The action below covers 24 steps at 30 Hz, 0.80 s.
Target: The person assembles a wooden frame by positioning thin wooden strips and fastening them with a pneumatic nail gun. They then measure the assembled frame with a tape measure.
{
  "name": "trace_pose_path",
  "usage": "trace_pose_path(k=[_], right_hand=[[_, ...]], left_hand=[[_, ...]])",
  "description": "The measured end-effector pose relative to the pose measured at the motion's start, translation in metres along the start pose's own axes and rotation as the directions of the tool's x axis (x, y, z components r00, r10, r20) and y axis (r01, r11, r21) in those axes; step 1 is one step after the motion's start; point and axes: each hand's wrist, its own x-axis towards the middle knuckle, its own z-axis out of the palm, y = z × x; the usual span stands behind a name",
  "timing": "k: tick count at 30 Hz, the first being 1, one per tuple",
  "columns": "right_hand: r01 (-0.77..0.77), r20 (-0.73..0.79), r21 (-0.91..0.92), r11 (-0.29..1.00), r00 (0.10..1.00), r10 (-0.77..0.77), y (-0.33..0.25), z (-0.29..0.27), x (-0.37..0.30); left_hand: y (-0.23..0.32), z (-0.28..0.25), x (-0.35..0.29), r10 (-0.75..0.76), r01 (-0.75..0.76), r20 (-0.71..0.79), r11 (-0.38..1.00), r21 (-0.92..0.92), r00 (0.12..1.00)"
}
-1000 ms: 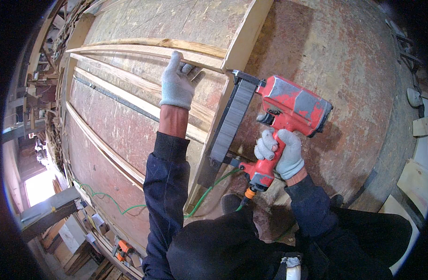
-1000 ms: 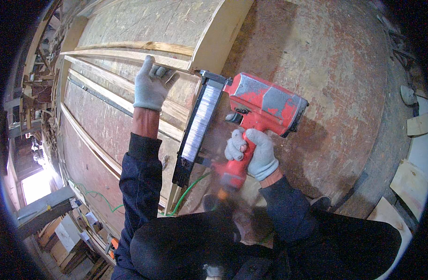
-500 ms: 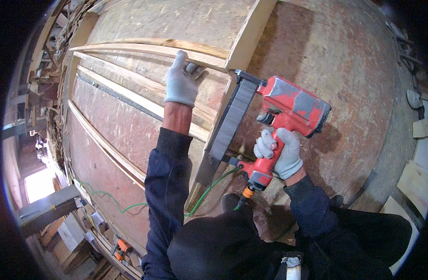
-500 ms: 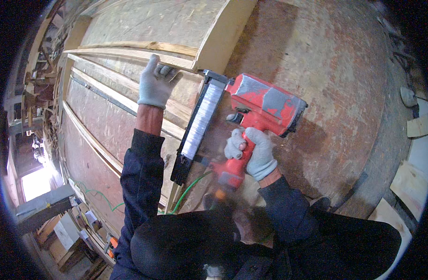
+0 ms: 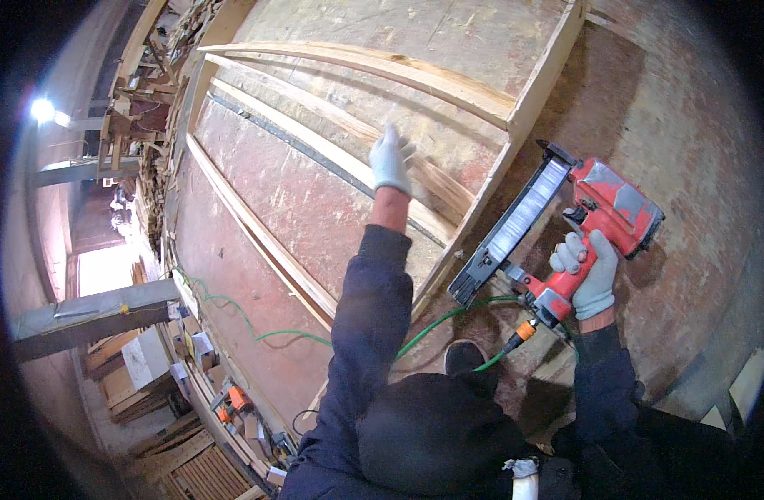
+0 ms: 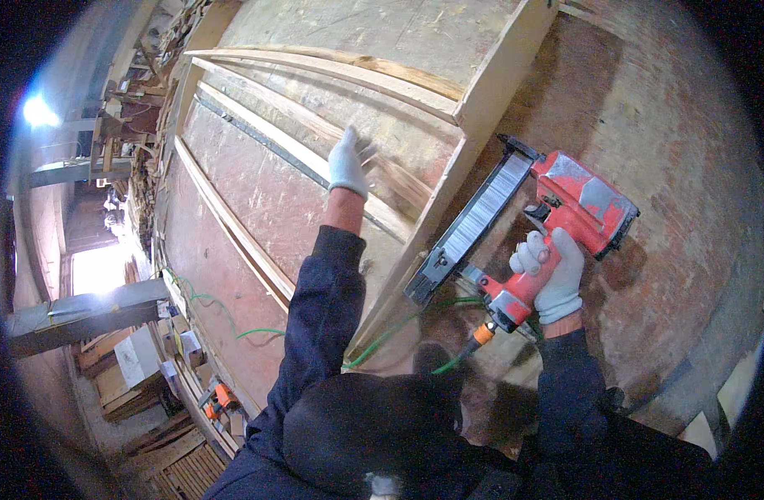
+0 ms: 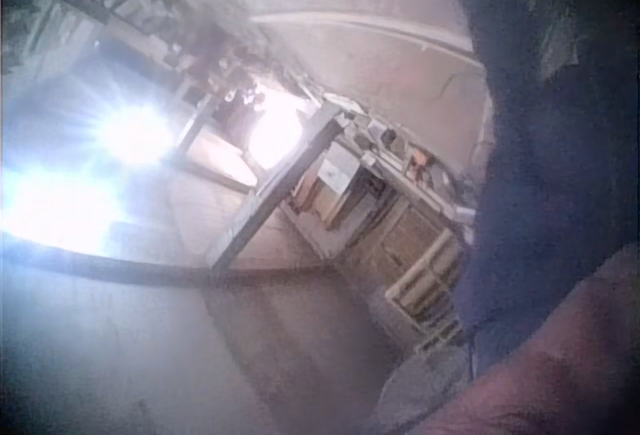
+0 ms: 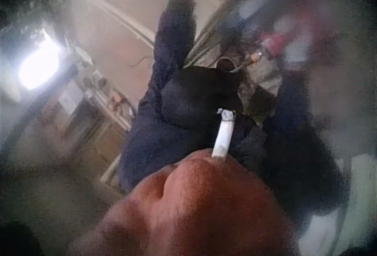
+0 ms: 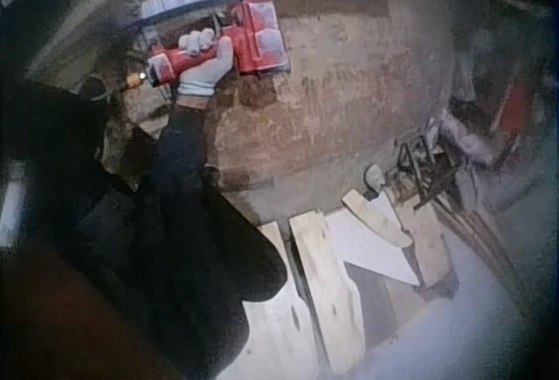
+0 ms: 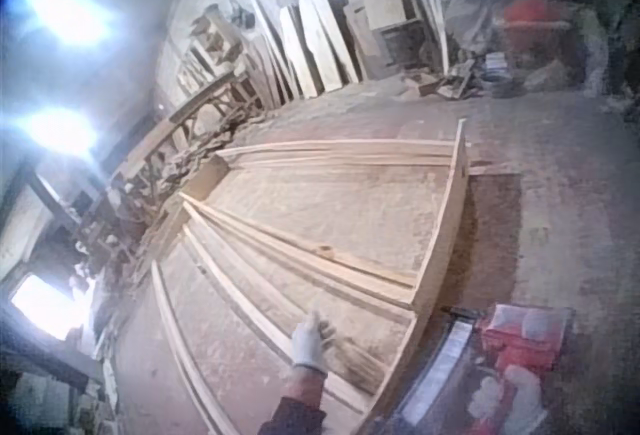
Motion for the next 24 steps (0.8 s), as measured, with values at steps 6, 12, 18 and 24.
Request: trace_pose_path(k=[6, 12, 18, 24], right_hand=[[-0.012, -0.127, -0.002, 1.000, 0.992, 0.011, -0.005, -0.030, -0.004], [-0.017, -0.138, 0.016, 1.000, 0.990, 0.020, 0.003, -0.047, 0.000], [-0.009, -0.179, -0.002, 1.000, 0.984, 0.009, 0.001, -0.052, 0.001], [-0.047, -0.132, -0.036, 0.998, 0.990, 0.042, 0.000, -0.045, 0.000]], left_hand=[[-0.069, -0.052, 0.030, -0.041, 0.038, -0.048, 0.998, -0.051, 0.998], [-0.067, -0.042, 0.018, -0.028, 0.038, -0.169, 0.998, 0.054, 0.985], [-0.050, -0.038, 0.007, -0.301, 0.303, 0.031, 0.947, -0.105, 0.953], [-0.041, -0.024, 0.010, -0.470, 0.479, 0.106, 0.871, -0.103, 0.877]])
